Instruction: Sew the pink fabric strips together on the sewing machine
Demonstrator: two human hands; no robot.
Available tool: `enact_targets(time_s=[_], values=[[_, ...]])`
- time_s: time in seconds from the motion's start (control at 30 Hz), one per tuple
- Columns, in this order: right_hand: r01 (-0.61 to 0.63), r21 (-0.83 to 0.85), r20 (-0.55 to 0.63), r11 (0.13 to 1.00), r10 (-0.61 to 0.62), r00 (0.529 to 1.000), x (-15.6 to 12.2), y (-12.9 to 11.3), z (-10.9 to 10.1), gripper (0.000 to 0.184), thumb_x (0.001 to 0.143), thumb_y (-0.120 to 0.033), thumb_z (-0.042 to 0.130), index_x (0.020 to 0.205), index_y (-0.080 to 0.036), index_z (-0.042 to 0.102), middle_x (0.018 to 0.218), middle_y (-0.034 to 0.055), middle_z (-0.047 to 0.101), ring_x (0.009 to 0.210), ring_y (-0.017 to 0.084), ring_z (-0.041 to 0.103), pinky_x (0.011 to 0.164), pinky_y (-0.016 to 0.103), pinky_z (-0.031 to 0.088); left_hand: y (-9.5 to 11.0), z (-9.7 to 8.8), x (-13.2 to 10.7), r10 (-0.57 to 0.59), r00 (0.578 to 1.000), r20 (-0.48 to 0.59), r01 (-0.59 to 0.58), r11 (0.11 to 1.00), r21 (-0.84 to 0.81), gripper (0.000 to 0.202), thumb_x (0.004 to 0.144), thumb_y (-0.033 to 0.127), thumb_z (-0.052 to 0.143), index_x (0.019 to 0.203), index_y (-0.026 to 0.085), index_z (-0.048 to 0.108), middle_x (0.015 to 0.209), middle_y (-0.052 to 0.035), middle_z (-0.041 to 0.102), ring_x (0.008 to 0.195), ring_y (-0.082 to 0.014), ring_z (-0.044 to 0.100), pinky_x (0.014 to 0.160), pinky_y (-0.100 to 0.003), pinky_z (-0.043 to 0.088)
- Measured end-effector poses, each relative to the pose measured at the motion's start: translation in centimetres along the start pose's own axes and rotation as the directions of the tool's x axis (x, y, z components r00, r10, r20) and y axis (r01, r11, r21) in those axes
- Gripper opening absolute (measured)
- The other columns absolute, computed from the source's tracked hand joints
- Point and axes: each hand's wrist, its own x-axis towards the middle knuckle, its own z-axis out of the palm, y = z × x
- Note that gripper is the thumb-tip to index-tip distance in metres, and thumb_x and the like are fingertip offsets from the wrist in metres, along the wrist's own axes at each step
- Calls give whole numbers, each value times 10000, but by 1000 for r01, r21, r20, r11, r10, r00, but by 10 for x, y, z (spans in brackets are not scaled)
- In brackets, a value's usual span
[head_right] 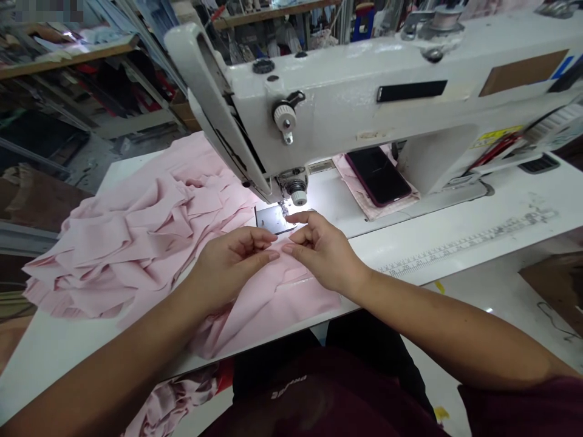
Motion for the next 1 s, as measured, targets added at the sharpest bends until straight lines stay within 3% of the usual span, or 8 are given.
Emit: enact_targets(time_s=[0.23,0.37,0.67,0.83,1.0], values=[[-38,102,14,994,36,999,2,2,0,396,766,-294,692,1098,-205,495,788,-25,624,735,133,599,668,274,473,10,-4,1,7,1000,-17,-6,997,77,139,765,325,656,754,191,691,721,6,642,712,-137,580,699,-255,470],[-103,109,-6,989,104,995,5,1,-1,383,751,-282,698,1074,-192,513,746,-35,603,662,115,556,601,253,436,11,-7,3,-31,999,-12,31,1000,-3,159,734,342,674,742,183,676,717,5,631,675,-122,558,626,-227,450],[-34,159,-62,987,44,997,3,2,2,352,713,-248,718,1009,-195,534,765,-34,601,704,116,576,674,264,463,12,-3,5,-233,972,-17,223,948,-228,324,643,440,741,770,157,650,673,6,600,571,-98,504,520,-203,413],[-77,70,-56,995,81,995,5,2,2,350,747,-274,689,1048,-197,526,810,-14,605,743,135,585,694,283,469,12,-7,12,-143,986,-88,146,989,31,188,718,350,649,746,166,666,708,7,620,631,-108,518,573,-214,406],[-134,-197,-58,971,124,991,14,0,1,344,820,-164,594,1149,-199,501,826,-8,610,760,151,596,695,289,469,14,-15,41,-177,984,-10,169,916,363,110,761,262,628,706,201,702,676,35,642,627,-112,534,605,-235,396]])
